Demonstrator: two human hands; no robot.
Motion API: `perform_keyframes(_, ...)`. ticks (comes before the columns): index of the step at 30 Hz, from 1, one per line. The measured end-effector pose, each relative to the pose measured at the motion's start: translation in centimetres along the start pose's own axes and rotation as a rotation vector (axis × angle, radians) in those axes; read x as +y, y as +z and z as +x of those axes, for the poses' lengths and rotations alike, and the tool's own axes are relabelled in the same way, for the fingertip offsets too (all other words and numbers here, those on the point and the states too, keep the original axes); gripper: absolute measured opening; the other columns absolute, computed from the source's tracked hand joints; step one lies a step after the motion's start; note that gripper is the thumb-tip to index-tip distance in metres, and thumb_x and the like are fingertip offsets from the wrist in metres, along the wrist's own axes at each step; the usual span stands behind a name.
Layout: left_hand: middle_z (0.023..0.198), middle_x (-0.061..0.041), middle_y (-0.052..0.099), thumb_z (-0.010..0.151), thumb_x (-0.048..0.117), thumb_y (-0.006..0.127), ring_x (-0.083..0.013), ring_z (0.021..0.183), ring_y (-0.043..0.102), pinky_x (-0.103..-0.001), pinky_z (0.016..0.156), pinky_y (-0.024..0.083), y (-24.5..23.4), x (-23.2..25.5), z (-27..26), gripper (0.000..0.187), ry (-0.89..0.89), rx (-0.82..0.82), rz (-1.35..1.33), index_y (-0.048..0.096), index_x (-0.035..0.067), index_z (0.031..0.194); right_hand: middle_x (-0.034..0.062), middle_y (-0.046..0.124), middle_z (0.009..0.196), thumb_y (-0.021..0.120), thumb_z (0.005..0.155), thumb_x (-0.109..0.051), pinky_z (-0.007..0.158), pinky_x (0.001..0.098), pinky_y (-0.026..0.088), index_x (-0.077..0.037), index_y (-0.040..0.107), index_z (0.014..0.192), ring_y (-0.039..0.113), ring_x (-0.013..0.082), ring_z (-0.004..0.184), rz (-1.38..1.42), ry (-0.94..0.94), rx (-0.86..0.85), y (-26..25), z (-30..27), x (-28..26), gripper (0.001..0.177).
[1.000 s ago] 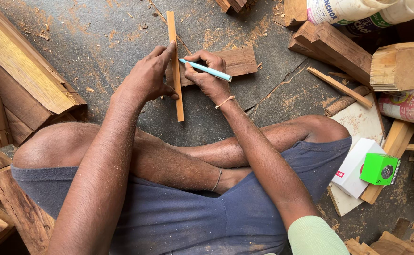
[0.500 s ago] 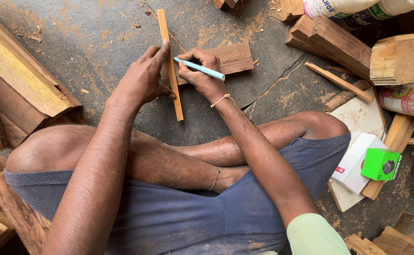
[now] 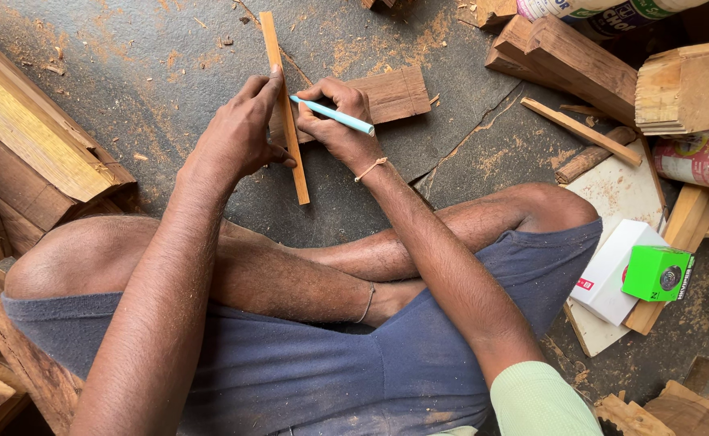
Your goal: The person marks wood pieces with a pencil while using a thin wooden strip as a guide. They repeatedly position the guide against larger wood blocks and draw lines.
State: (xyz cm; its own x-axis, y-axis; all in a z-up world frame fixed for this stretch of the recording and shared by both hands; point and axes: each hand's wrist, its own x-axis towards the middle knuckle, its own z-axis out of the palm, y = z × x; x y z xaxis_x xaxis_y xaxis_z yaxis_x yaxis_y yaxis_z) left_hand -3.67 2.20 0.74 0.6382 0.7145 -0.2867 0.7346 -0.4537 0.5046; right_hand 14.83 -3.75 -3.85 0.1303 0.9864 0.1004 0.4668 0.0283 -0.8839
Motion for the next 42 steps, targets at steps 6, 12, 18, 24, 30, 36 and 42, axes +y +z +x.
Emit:
perform_keyframes(6, 0.145, -0.015, 0.050, 0.049, 0.032, 0.102, -0.0343, 0.126, 0.060, -0.042, 0.100, 0.057, -0.18, 0.27, 0.25, 0.140, -0.034, -0.034, 0.005, 0.022, 0.008, 0.161, 0.0012, 0.073, 0.084, 0.078, 0.088, -0.009, 0.066, 0.0245, 0.062, -0.005, 0.073, 0.093, 0.073, 0.0074, 0.076, 0.029, -0.002, -0.005, 0.07, -0.01, 0.25, 0.008)
perform_keyframes(12, 0.146, -0.013, 0.050, 0.049, 0.031, 0.103, -0.0332, 0.127, 0.059, -0.041, 0.101, 0.057, -0.26, 0.55, 0.33, 0.141, -0.064, -0.056, 0.011, 0.020, 0.010, 0.161, 0.0028, 0.073, 0.084, 0.078, 0.087, -0.008, 0.065, 0.0262, 0.060, -0.004, 0.073, 0.091, 0.073, 0.0089, 0.075, 0.009, -0.037, 0.025, 0.25, 0.10, 0.45, 0.008)
perform_keyframes(18, 0.146, -0.014, 0.050, 0.049, 0.032, 0.103, -0.0341, 0.128, 0.059, -0.043, 0.101, 0.057, -0.19, 0.43, 0.26, 0.140, -0.048, -0.037, 0.015, 0.022, 0.010, 0.162, 0.0021, 0.072, 0.082, 0.078, 0.087, -0.007, 0.064, 0.0259, 0.060, -0.005, 0.072, 0.091, 0.072, 0.0088, 0.074, -0.005, -0.037, 0.012, 0.22, 0.14, 0.31, 0.007)
perform_keyframes(24, 0.147, -0.013, 0.049, 0.048, 0.031, 0.103, -0.0335, 0.127, 0.059, -0.042, 0.100, 0.057, -0.20, 0.55, 0.23, 0.140, -0.062, -0.038, -0.005, 0.022, 0.010, 0.161, 0.0008, 0.072, 0.082, 0.077, 0.088, -0.007, 0.064, 0.0250, 0.061, -0.006, 0.073, 0.093, 0.072, 0.0076, 0.074, 0.022, 0.004, -0.013, 0.10, 0.03, 0.05, 0.006)
perform_keyframes(30, 0.145, -0.014, 0.051, 0.049, 0.031, 0.103, -0.0333, 0.127, 0.060, -0.041, 0.100, 0.058, -0.22, 0.34, 0.18, 0.141, -0.034, -0.027, 0.007, 0.021, 0.008, 0.162, 0.0017, 0.072, 0.082, 0.077, 0.088, -0.006, 0.064, 0.0259, 0.060, -0.005, 0.071, 0.091, 0.072, 0.0085, 0.074, 0.008, -0.035, 0.010, 0.18, 0.07, 0.20, 0.007)
perform_keyframes(36, 0.145, -0.014, 0.050, 0.049, 0.030, 0.103, -0.0335, 0.127, 0.059, -0.041, 0.099, 0.057, -0.08, 0.43, 0.24, 0.141, -0.050, -0.027, 0.013, 0.021, 0.009, 0.161, 0.0019, 0.071, 0.084, 0.077, 0.089, -0.006, 0.065, 0.0253, 0.061, -0.005, 0.071, 0.092, 0.072, 0.0084, 0.076, 0.011, -0.057, 0.004, 0.24, 0.02, 0.24, 0.007)
perform_keyframes(42, 0.145, -0.014, 0.051, 0.049, 0.028, 0.103, -0.0344, 0.124, 0.061, -0.041, 0.098, 0.058, -0.07, 0.44, 0.22, 0.139, -0.039, -0.020, 0.012, 0.022, 0.008, 0.161, 0.0021, 0.071, 0.083, 0.077, 0.087, -0.005, 0.065, 0.0262, 0.060, -0.004, 0.071, 0.091, 0.072, 0.0096, 0.075, 0.020, -0.053, 0.016, 0.25, -0.04, 0.14, 0.007)
